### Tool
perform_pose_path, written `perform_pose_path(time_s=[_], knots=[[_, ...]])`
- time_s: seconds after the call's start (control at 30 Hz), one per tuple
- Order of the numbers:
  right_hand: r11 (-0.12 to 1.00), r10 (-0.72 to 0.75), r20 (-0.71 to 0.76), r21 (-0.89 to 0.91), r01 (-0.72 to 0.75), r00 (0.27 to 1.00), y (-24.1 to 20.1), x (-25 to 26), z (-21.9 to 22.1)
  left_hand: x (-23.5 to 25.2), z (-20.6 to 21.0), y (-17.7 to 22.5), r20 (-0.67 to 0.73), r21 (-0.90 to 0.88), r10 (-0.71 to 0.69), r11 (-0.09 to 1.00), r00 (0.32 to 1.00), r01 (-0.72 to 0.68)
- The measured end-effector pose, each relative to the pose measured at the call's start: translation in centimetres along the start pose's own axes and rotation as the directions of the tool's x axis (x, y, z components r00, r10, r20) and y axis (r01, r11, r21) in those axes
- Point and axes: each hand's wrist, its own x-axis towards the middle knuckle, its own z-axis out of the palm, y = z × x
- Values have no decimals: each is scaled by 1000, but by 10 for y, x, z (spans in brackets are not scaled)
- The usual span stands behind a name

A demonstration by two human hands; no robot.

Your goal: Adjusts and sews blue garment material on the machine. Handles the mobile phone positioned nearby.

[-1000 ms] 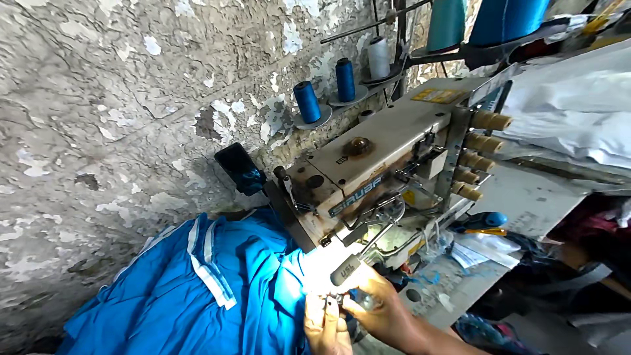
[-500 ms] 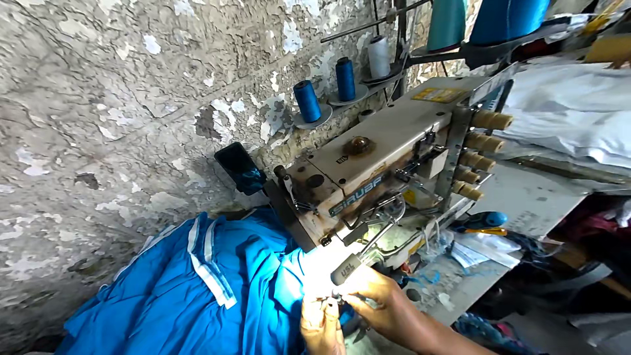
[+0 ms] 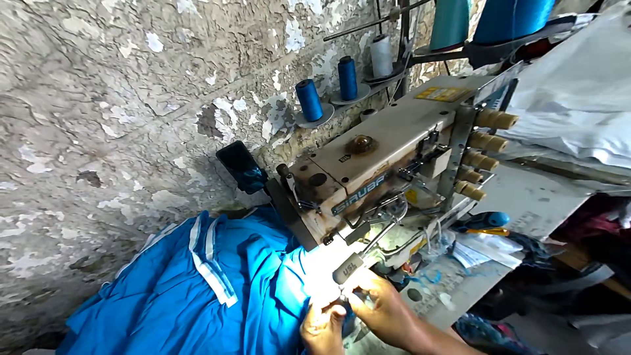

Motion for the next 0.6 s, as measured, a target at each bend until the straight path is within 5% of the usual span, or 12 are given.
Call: perform_pose_path(time_s=[0.23,0.6], knots=[[1000,-3,51,-2,3,999,-1,2,-4,1,-3,0,61,159,111,980,992,-120],[995,-79,1,-53,79,997,1,-1,6,0,3,11,4,84,4,996,1000,-5]])
